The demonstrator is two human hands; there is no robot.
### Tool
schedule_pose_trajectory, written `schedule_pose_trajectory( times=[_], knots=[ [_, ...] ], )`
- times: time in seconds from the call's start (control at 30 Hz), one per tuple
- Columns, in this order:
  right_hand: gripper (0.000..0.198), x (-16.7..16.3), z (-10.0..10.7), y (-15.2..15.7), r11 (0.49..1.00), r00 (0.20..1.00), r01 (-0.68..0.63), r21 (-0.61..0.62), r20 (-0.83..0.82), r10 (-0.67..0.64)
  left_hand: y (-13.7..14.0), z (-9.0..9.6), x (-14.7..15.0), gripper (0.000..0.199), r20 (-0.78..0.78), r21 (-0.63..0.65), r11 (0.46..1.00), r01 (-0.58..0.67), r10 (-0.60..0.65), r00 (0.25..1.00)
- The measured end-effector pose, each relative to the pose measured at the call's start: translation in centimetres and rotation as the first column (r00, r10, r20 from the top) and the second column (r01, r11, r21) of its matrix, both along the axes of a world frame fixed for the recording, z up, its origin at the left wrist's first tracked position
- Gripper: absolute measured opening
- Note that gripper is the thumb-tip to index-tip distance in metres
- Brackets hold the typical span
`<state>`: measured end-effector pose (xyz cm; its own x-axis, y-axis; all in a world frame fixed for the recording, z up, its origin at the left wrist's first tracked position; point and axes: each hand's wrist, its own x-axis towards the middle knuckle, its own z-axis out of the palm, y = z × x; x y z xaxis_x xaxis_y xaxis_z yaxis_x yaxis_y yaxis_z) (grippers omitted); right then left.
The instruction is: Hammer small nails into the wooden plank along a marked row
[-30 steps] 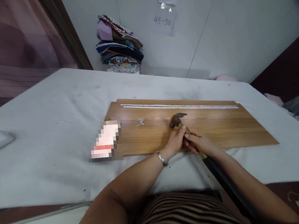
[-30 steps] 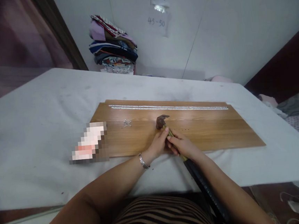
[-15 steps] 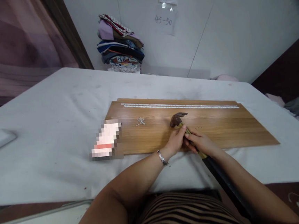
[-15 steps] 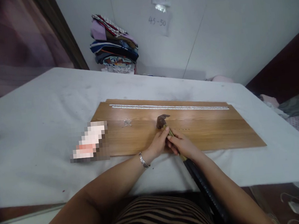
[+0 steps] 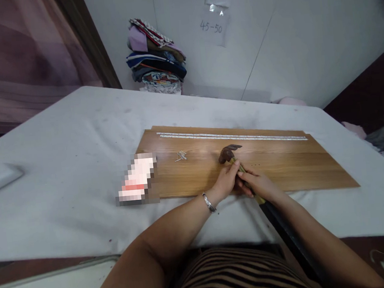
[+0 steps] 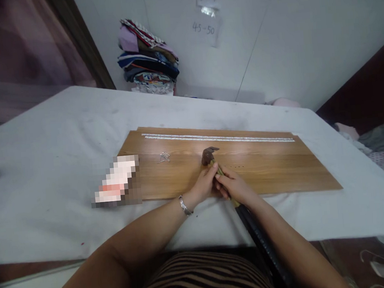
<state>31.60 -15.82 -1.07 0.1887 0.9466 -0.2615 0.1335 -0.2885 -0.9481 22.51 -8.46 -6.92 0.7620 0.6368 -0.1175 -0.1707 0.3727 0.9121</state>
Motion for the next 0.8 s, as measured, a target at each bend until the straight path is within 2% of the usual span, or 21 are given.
schedule_pose_trajectory(
  times=[0.37,0.63,0.8],
  knots=[
    [0.025,-0.05,0.26,0.06,1.0,1.0,-0.005,-0.005,-0.003,0.005,0.01,0.28,-0.15,0.063,0.003,-0.025,1.0,-0.015,0.015,1.0],
    [0.022,0.16,-0.57,-0.18,0.999,1.0,-0.001,0.038,-0.027,0.002,-0.16,0.4,-0.19,0.062,-0.01,-0.017,1.0,-0.003,0.003,1.0],
    [0.022,0.1,-0.13,-0.1,1.0,1.0,-0.014,0.016,-0.004,0.014,-0.14,0.3,-0.07,0.063,-0.007,-0.044,0.999,-0.008,0.008,1.0]
  ],
)
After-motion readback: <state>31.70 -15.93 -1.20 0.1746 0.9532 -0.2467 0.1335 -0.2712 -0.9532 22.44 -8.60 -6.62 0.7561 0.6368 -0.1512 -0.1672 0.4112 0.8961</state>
